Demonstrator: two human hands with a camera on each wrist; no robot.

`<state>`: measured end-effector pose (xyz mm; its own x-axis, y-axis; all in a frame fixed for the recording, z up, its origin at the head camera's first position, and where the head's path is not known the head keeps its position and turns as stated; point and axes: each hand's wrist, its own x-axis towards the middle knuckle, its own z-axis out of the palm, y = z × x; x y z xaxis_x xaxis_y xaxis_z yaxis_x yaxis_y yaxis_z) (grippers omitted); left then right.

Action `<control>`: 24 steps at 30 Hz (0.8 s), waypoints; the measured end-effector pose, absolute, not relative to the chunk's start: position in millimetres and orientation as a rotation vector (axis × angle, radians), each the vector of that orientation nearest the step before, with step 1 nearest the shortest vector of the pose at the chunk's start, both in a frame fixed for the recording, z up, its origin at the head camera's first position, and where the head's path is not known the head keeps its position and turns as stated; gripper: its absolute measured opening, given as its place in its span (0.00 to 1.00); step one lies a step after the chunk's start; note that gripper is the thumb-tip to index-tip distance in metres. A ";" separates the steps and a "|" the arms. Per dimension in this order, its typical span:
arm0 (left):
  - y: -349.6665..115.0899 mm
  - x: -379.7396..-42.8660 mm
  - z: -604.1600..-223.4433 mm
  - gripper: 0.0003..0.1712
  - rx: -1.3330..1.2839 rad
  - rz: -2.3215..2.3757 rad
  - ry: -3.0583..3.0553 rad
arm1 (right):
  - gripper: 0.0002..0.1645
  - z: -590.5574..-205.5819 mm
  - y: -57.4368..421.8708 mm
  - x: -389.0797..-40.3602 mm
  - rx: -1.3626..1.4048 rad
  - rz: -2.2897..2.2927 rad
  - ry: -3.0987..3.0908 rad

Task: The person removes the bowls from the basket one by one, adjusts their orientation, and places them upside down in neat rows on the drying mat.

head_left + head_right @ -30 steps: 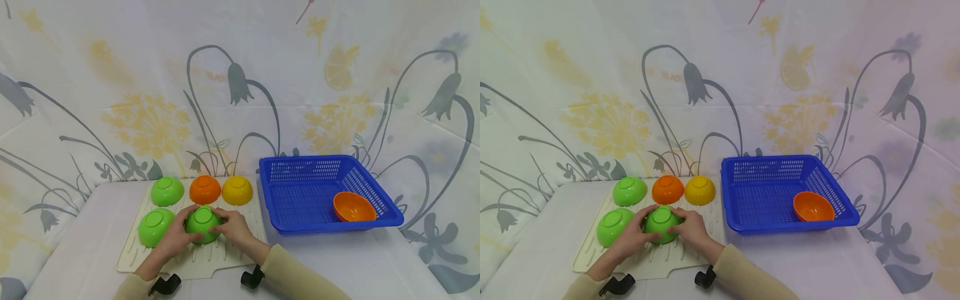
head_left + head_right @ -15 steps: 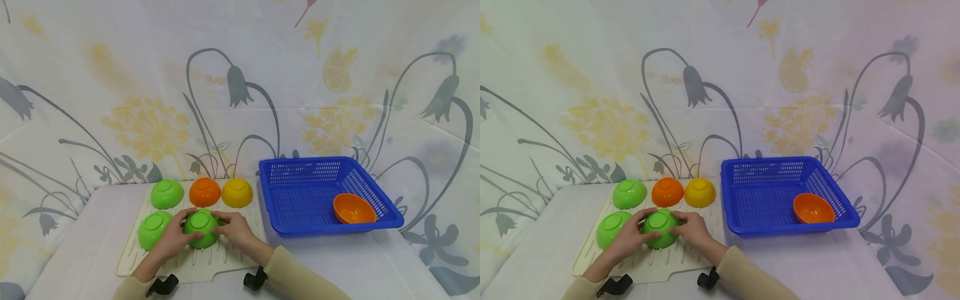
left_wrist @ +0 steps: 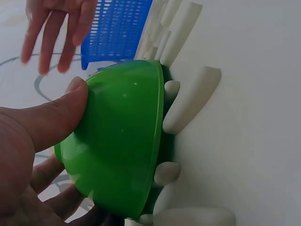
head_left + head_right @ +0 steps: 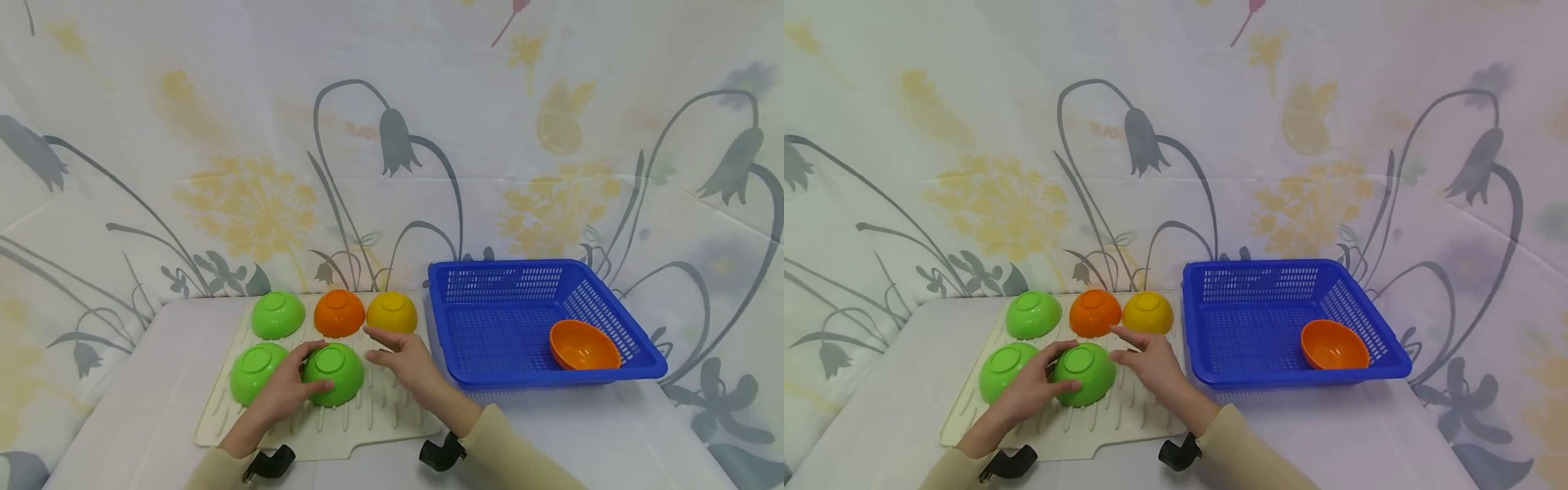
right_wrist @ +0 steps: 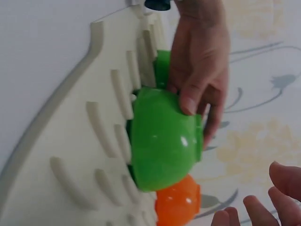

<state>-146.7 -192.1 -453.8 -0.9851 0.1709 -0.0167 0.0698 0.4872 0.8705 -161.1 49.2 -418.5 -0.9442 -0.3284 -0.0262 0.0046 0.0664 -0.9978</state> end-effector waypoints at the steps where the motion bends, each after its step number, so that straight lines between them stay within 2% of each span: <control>1: -191.8 -146.7 -453.9 0.41 0.210 1.521 2.626 | 0.27 -414.6 52.1 -160.0 -0.334 -1.976 2.098; 12: -187.0 -144.5 -449.0 0.40 0.187 1.471 2.674 | 0.23 -367.2 105.9 -152.0 -0.397 -1.960 2.210; 19: -184.8 -145.3 -450.4 0.40 0.183 1.469 2.686 | 0.23 -343.4 170.6 -169.6 -0.409 -1.859 2.443; 24: -184.9 -144.1 -451.6 0.40 0.166 1.476 2.682 | 0.27 -333.6 221.4 -188.0 -0.307 -1.721 2.550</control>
<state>-144.1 -184.9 -451.6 -0.9913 0.1313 -0.0139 0.0585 0.5313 0.8451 -188.0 221.4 -333.6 -0.9790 -0.1915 0.0695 -0.1361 0.3609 -0.9226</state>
